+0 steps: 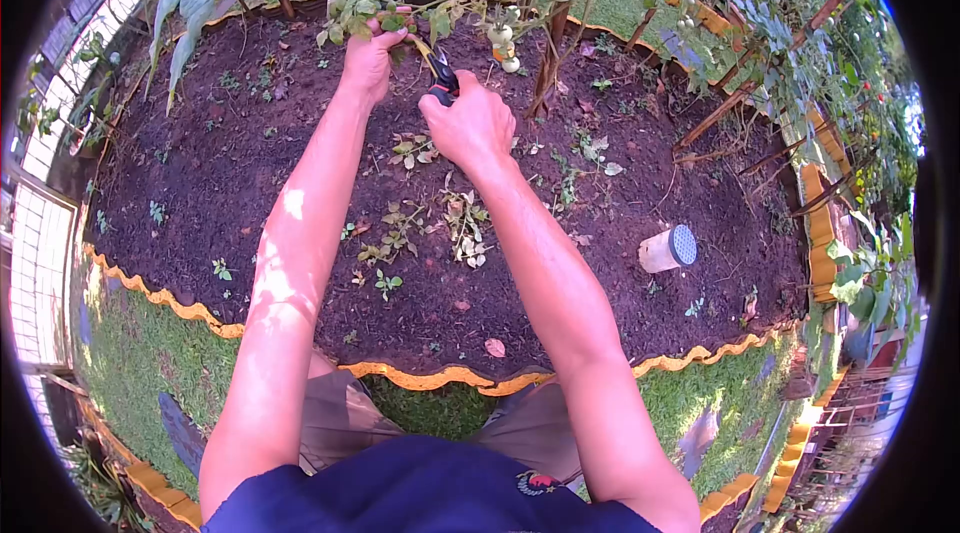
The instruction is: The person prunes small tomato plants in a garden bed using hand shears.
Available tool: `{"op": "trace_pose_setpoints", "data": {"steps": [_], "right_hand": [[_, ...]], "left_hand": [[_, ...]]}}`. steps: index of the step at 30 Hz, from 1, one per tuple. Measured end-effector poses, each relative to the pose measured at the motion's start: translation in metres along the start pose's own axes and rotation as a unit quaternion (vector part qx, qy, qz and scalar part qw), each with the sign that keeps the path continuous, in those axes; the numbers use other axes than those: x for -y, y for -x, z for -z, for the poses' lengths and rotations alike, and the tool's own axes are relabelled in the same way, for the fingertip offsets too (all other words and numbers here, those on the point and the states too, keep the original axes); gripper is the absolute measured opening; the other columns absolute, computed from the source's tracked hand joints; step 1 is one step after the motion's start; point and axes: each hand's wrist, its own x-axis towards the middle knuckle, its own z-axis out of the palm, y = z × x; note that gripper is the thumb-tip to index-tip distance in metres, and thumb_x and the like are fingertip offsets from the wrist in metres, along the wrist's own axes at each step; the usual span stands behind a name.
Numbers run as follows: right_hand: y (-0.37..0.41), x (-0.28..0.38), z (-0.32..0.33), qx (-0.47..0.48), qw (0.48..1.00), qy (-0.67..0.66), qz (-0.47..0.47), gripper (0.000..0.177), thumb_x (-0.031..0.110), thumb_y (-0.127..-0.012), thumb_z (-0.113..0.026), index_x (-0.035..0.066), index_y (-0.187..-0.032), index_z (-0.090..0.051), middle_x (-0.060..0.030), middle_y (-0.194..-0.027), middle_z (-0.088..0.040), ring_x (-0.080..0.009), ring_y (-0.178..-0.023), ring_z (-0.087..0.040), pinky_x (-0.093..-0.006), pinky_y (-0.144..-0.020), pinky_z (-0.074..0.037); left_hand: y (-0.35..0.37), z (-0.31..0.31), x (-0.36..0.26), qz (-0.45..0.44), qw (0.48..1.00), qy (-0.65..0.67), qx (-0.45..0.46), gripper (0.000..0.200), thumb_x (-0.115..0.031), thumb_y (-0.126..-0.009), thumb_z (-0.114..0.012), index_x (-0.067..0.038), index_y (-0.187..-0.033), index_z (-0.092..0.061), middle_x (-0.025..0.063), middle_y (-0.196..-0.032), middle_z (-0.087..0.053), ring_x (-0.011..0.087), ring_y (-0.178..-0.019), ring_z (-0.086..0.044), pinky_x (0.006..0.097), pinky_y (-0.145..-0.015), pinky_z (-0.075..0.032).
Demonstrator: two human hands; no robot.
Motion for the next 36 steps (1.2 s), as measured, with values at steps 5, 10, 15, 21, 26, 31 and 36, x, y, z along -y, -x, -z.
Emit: {"op": "trace_pose_setpoints", "data": {"steps": [5, 10, 15, 21, 26, 31, 36], "right_hand": [[-0.012, 0.006, -0.007, -0.02, 0.999, 0.023, 0.016, 0.042, 0.038, -0.08, -0.067, 0.008, -0.109, -0.07, -0.0223, -0.098, -0.075, -0.0418, -0.099, -0.071, -0.0519, -0.092, -0.053], [-0.015, 0.007, -0.009, -0.044, 0.998, 0.034, 0.028, 0.042, 0.038, -0.08, -0.068, 0.006, -0.107, -0.069, -0.0242, -0.097, -0.074, -0.0426, -0.098, -0.072, -0.0522, -0.091, -0.054], [-0.017, 0.006, -0.01, -0.05, 0.997, 0.042, 0.034, 0.042, 0.039, -0.081, -0.068, 0.006, -0.105, -0.069, -0.0241, -0.096, -0.074, -0.0427, -0.096, -0.072, -0.0527, -0.09, -0.054], [-0.021, 0.008, -0.006, -0.042, 0.997, 0.054, 0.04, 0.041, 0.039, -0.08, -0.068, 0.005, -0.105, -0.07, -0.0238, -0.096, -0.074, -0.0419, -0.096, -0.072, -0.0521, -0.089, -0.055], [-0.02, 0.006, -0.003, -0.04, 0.996, 0.062, 0.047, 0.04, 0.036, -0.08, -0.072, 0.004, -0.104, -0.07, -0.0213, -0.094, -0.075, -0.0391, -0.094, -0.074, -0.0497, -0.088, -0.057], [-0.01, -0.008, -0.001, -0.027, 0.999, 0.039, 0.01, 0.037, 0.036, -0.081, -0.071, 0.008, -0.104, -0.072, -0.0193, -0.097, -0.076, -0.0383, -0.095, -0.074, -0.0494, -0.09, -0.057], [0.007, -0.045, -0.007, -0.007, 0.999, 0.052, -0.015, 0.042, 0.039, -0.081, -0.069, 0.008, -0.11, -0.072, -0.0218, -0.097, -0.075, -0.0414, -0.098, -0.072, -0.0503, -0.09, -0.055]], "left_hand": [[-0.001, -0.001, 0.002, -0.012, 1.0, 0.021, 0.015, 0.037, 0.001, -0.094, -0.06, -0.004, -0.131, -0.065, 0.0036, -0.117, -0.07, 0.0156, -0.109, -0.064, 0.0328, -0.094, -0.051], [-0.001, -0.001, 0.003, -0.003, 0.998, 0.049, 0.027, 0.036, 0.001, -0.092, -0.063, -0.003, -0.128, -0.066, 0.0037, -0.109, -0.071, 0.0157, -0.102, -0.066, 0.0329, -0.087, -0.052], [0.003, -0.003, -0.001, 0.003, 0.999, 0.036, 0.036, 0.037, 0.001, -0.092, -0.064, -0.003, -0.128, -0.065, 0.0039, -0.107, -0.071, 0.0161, -0.095, -0.067, 0.0319, -0.085, -0.053], [0.008, -0.007, -0.003, -0.002, 0.999, 0.026, 0.035, 0.039, 0.003, -0.091, -0.063, -0.005, -0.129, -0.066, 0.0036, -0.107, -0.071, 0.0145, -0.091, -0.067, 0.029, -0.082, -0.052], [0.007, -0.009, -0.004, 0.013, 1.0, 0.018, 0.02, 0.036, 0.004, -0.092, -0.062, -0.004, -0.127, -0.067, 0.0053, -0.111, -0.07, 0.0144, -0.09, -0.069, 0.0286, -0.078, -0.053], [0.008, -0.002, 0.012, 0.062, 0.997, -0.041, -0.023, 0.024, 0.002, -0.092, -0.063, -0.002, -0.115, -0.071, 0.0074, -0.107, -0.073, 0.0147, -0.094, -0.071, 0.0276, -0.075, -0.052], [0.013, 0.024, 0.017, 0.055, 0.916, -0.394, -0.049, 0.047, -0.005, -0.084, -0.065, 0.0, -0.131, -0.066, 0.0096, -0.111, -0.073, 0.0164, -0.098, -0.067, 0.0297, -0.086, -0.051]]}}
